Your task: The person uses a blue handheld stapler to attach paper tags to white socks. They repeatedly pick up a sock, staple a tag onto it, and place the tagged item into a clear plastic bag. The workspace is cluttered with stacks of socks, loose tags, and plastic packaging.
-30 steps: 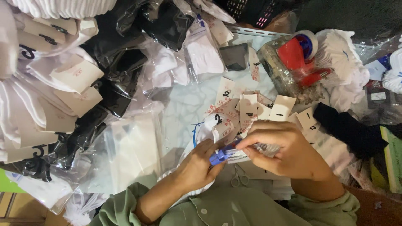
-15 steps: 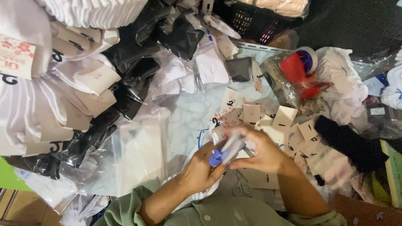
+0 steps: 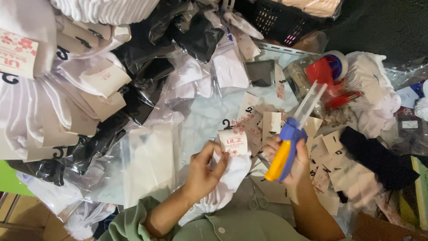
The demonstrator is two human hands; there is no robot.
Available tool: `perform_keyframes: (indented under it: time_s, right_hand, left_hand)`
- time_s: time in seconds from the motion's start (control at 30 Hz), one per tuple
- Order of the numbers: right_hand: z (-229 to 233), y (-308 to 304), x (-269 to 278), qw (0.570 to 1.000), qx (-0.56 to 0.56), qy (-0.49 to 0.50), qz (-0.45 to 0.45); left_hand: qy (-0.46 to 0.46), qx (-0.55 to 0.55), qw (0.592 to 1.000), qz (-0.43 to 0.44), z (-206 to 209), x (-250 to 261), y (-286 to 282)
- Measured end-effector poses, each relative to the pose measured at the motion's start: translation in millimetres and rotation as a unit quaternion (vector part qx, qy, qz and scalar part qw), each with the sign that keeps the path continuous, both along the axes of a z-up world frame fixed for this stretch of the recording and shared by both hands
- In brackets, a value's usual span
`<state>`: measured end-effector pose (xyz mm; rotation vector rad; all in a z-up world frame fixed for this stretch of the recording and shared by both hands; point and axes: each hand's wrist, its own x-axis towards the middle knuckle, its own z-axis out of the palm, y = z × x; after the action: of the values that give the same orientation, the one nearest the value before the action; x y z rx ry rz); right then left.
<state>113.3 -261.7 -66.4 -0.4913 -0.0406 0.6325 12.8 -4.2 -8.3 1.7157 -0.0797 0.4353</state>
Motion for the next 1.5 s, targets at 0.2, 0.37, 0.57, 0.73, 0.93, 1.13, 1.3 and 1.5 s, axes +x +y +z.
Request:
perform_keyframes:
  time_s: [0.2, 0.37, 0.57, 0.73, 0.93, 1.13, 1.3, 1.5]
  right_hand:
    - [65, 22, -21, 0.954, -0.097, -0.258, 0.116]
    - [64, 18, -19, 0.633, -0.493, -0.596, 0.031]
    - [86, 59, -31, 0.766, -0.476, -0.432, -0.007]
    - [74, 59, -32, 0.740, -0.514, -0.432, -0.008]
    - [75, 66, -34, 0.716, -0.538, -0.443, -0.029]
    - [69, 71, -36, 0.701, -0.549, -0.454, -0.007]
    - [58, 68, -33, 0.695, -0.536, -0.479, -0.010]
    - [46, 74, -32, 0.712, -0.441, -0.542, -0.074]
  left_hand:
    - [0.153, -0.102, 0.983, -0.019, 10, 4, 2]
    - [0.182, 0.017, 0.981, 0.071, 3, 5, 5]
    - [0.106, -0.045, 0.988, 0.107, 3, 8, 5]
    - [0.098, -0.061, 0.986, 0.124, 7, 4, 1]
    - [0.075, -0.039, 0.989, 0.120, 13, 5, -4]
    - [-0.031, 0.074, 0.996, 0.037, 6, -2, -8]
    - [-0.009, 0.109, 0.993, 0.032, 5, -12, -10]
    - [-0.045, 0.081, 0.996, 0.011, 5, -7, -8]
